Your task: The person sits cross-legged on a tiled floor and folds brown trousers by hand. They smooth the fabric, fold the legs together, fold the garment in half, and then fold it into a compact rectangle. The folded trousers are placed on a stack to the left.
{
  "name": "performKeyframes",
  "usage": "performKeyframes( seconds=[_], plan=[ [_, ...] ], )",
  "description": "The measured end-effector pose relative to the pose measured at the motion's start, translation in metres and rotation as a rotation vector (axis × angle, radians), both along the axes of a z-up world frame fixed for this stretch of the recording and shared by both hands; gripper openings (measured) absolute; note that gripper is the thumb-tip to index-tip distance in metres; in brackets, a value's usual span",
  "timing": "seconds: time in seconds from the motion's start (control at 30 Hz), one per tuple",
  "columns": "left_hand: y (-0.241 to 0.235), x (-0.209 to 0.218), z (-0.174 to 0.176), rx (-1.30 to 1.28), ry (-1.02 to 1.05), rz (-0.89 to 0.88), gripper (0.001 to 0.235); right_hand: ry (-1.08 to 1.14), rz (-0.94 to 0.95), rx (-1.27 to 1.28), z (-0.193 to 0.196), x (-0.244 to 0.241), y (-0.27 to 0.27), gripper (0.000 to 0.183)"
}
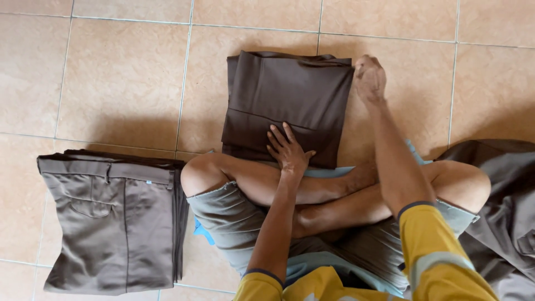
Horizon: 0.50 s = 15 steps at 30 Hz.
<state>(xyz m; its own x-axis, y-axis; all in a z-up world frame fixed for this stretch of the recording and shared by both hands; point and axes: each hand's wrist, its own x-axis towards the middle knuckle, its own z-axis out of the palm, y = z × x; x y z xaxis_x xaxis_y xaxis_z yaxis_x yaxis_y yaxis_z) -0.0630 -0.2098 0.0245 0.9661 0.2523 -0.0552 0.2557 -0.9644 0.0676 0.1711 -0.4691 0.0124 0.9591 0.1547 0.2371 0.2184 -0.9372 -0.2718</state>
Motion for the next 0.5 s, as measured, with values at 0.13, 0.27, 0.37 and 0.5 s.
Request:
performKeyframes(
  seconds=[0.13,0.27,0.37,0.5],
  plan=[
    [-0.002,0.004,0.004,0.0,0.059,0.031,0.151,0.309,-0.598,0.548,0.02,-0.037,-0.029,0.041],
    [-0.002,0.001,0.011,-0.044,0.052,0.044,0.148,-0.049,-0.326,1.049,-0.084,0.02,0.001,0.029],
    [-0.005,0.0,0.007,-0.005,0.072,0.061,0.144,-0.074,-0.488,1.956,-0.13,0.07,-0.047,0.011],
    [0.0,0.003,0.021,-0.086,0.154,0.044,0.144,-0.11,-0.592,0.505,-0.005,-0.075,0.059,0.087]
  ],
)
